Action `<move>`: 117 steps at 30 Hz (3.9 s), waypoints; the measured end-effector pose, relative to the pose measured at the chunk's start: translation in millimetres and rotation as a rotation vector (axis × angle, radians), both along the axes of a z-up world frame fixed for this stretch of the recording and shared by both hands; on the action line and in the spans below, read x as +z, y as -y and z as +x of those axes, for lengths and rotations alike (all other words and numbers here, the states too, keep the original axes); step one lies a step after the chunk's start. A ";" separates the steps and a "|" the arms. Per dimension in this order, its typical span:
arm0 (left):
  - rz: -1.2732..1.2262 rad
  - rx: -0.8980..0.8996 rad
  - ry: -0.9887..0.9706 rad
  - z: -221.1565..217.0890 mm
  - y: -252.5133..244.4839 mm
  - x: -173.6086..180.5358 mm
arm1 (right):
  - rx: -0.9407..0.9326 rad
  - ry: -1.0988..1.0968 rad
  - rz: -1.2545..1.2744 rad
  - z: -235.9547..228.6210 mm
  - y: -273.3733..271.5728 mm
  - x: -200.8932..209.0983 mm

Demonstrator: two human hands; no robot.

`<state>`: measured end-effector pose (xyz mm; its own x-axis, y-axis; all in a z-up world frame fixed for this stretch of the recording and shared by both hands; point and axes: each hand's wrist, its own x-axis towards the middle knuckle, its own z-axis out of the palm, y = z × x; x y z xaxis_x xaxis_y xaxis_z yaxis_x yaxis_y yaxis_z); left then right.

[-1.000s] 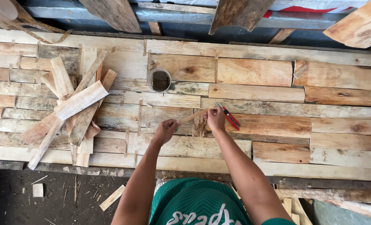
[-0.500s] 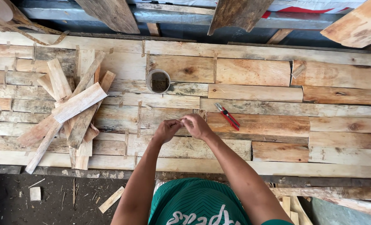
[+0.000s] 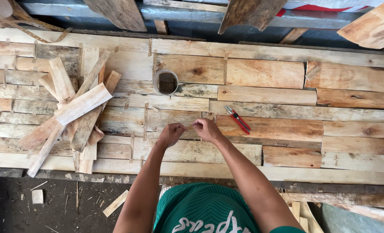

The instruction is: Filling gaps between wooden planks using thin wood strips and a utility knife on a workbench.

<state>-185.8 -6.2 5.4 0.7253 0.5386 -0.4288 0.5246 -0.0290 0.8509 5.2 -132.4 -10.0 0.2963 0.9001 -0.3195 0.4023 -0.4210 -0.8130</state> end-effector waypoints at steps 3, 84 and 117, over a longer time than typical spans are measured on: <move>0.034 0.013 -0.055 6.0 0.8 13.2 | 0.100 -0.018 -0.110 -5.5 -6.1 21.9; 0.041 0.282 0.139 55.7 -120.5 -12.6 | -0.782 -0.565 0.416 129.0 -154.1 -12.7; 0.462 0.617 0.245 119.4 -92.8 2.7 | -0.561 -0.446 0.233 65.6 -146.2 -13.8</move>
